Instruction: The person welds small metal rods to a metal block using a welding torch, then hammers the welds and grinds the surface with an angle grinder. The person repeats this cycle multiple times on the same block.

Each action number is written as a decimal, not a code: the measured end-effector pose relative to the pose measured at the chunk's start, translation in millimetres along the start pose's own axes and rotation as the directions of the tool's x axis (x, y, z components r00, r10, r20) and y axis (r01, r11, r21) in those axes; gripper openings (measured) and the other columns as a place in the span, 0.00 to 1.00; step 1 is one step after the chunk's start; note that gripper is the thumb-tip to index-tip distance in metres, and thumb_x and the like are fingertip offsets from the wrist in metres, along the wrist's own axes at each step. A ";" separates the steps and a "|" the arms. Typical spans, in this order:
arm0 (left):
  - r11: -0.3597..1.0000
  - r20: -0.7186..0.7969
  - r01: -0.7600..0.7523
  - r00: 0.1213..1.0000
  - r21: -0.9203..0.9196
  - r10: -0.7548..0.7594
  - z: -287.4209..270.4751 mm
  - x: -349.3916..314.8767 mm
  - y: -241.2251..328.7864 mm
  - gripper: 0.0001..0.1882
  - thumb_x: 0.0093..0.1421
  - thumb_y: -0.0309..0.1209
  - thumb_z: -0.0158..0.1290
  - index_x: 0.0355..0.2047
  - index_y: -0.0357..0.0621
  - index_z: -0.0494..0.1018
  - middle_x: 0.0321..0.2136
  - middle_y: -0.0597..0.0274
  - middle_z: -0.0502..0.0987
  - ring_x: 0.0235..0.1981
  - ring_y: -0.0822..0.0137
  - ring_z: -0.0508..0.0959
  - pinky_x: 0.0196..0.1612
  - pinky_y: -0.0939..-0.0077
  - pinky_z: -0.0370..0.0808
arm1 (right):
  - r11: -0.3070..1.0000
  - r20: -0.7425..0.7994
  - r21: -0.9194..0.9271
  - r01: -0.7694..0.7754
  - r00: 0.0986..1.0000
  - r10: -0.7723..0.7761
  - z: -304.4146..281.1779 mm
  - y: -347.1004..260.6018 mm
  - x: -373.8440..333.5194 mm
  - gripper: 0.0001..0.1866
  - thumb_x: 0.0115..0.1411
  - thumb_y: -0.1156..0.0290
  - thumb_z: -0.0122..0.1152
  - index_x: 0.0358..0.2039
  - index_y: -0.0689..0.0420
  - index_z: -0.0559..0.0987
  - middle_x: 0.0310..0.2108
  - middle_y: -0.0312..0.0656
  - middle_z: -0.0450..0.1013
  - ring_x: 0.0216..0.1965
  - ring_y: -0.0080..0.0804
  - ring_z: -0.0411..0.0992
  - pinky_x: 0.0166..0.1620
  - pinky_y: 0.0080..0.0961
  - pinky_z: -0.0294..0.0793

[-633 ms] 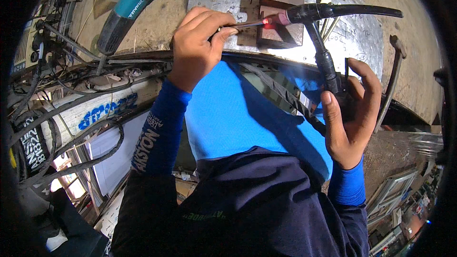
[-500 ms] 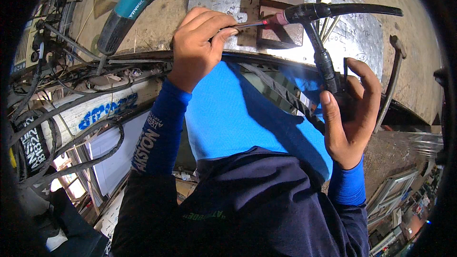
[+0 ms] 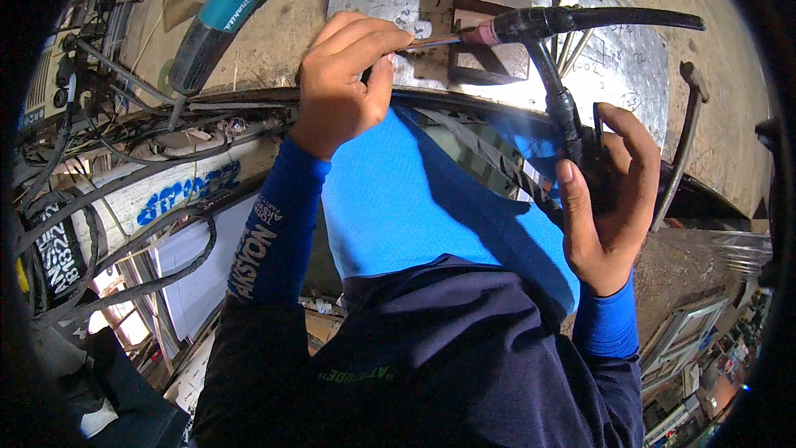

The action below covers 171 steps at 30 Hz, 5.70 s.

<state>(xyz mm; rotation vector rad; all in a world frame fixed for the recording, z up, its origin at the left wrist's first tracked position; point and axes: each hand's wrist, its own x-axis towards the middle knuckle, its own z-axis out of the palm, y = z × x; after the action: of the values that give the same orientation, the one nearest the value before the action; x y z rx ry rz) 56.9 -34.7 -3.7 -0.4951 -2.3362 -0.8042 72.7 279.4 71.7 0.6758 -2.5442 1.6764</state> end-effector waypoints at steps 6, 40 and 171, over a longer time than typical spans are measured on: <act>0.999 0.113 0.036 0.993 -0.038 -0.032 -6.6 -15.3 -8.8 0.18 0.50 0.19 0.52 0.42 0.35 0.82 0.40 0.47 0.84 0.45 0.47 0.82 0.54 0.56 0.79 | 0.991 -0.026 -0.061 0.119 0.992 -0.121 3.0 5.7 -2.1 0.30 0.63 0.87 0.65 0.65 0.66 0.69 0.62 0.53 0.71 0.62 0.41 0.74 0.64 0.34 0.73; 0.989 0.109 0.142 0.983 0.035 -0.145 -10.4 11.6 17.6 0.07 0.60 0.18 0.59 0.39 0.37 0.82 0.37 0.51 0.82 0.40 0.52 0.80 0.49 0.63 0.76 | -0.113 -0.169 0.099 -0.989 -0.128 0.977 -192.4 225.8 -424.6 0.26 0.72 0.50 0.62 0.54 0.63 0.80 0.40 0.52 0.83 0.40 0.43 0.79 0.47 0.36 0.77; 0.894 0.432 0.398 0.856 -0.203 -0.283 -16.5 41.2 1.7 0.07 0.69 0.30 0.61 0.41 0.38 0.83 0.33 0.66 0.80 0.38 0.66 0.78 0.46 0.74 0.74 | 0.648 -0.260 -0.703 -0.292 0.954 0.149 -219.8 198.1 62.3 0.22 0.72 0.66 0.65 0.65 0.54 0.79 0.55 0.54 0.81 0.50 0.33 0.81 0.54 0.32 0.79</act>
<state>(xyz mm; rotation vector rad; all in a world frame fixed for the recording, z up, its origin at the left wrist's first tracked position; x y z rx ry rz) 34.2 -38.2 34.3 -0.3847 -2.7421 -1.3348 -103.3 516.8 7.6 0.1295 -2.8835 0.5270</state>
